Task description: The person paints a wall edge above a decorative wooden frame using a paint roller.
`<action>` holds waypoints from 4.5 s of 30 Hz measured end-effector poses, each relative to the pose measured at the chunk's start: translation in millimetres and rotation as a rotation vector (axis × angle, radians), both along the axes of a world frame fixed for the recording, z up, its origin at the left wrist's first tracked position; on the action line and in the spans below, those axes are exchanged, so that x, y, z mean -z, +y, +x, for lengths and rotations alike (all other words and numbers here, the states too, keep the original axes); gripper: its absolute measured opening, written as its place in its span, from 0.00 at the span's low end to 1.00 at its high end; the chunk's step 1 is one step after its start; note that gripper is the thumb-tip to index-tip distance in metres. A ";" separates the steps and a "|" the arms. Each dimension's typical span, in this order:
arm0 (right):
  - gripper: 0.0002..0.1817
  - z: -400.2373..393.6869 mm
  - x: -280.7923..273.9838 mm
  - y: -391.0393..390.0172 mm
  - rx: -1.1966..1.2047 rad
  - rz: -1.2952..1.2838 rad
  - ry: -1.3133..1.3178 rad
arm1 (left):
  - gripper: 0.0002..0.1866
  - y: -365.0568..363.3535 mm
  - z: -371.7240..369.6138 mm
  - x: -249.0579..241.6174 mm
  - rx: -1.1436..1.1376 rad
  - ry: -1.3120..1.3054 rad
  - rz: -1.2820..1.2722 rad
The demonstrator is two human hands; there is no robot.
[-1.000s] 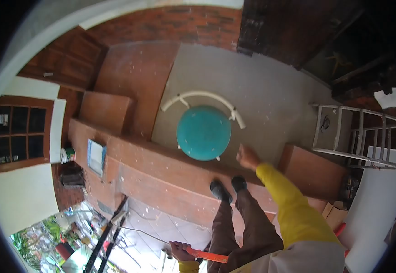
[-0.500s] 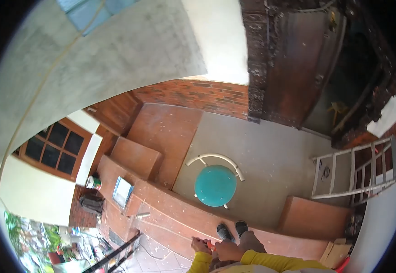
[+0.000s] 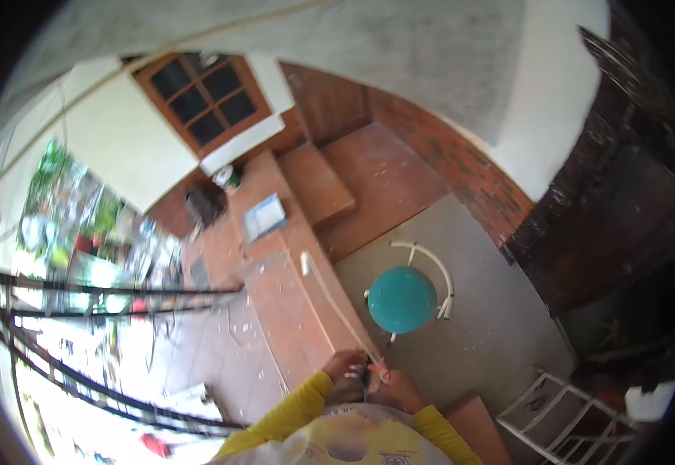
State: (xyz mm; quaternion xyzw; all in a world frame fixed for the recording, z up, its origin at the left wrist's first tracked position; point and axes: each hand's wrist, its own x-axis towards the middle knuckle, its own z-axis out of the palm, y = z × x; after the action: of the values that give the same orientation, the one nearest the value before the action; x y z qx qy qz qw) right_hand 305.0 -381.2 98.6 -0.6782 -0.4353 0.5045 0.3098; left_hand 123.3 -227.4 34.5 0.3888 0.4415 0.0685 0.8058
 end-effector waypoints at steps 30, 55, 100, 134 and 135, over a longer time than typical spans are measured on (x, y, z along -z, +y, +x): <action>0.13 -15.7 -17.5 219.6 -0.014 -0.462 0.006 | 0.22 78.4 -129.7 63.7 0.518 0.756 0.384; 0.17 -83.4 121.8 705.6 -0.534 -0.004 -0.766 | 0.31 143.9 -188.6 122.1 -0.634 0.533 -0.274; 0.16 -117.2 354.4 1041.4 -0.394 -0.139 -0.637 | 0.25 356.1 -114.3 17.9 -0.491 0.882 -0.529; 0.14 -105.4 280.8 1089.7 -0.567 0.008 -0.729 | 0.30 335.3 -110.7 37.6 -0.498 0.868 -0.582; 0.14 -109.6 262.1 1077.4 -0.535 0.041 -0.684 | 0.30 338.6 -110.9 36.4 -0.497 0.868 -0.585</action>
State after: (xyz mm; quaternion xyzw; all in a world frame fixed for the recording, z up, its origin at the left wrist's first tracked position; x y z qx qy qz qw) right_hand 195.4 696.2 -163.5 -0.6631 -0.6834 0.3047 0.0196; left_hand 12.4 111.2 -1.9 0.0272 0.8102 -0.0352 0.5845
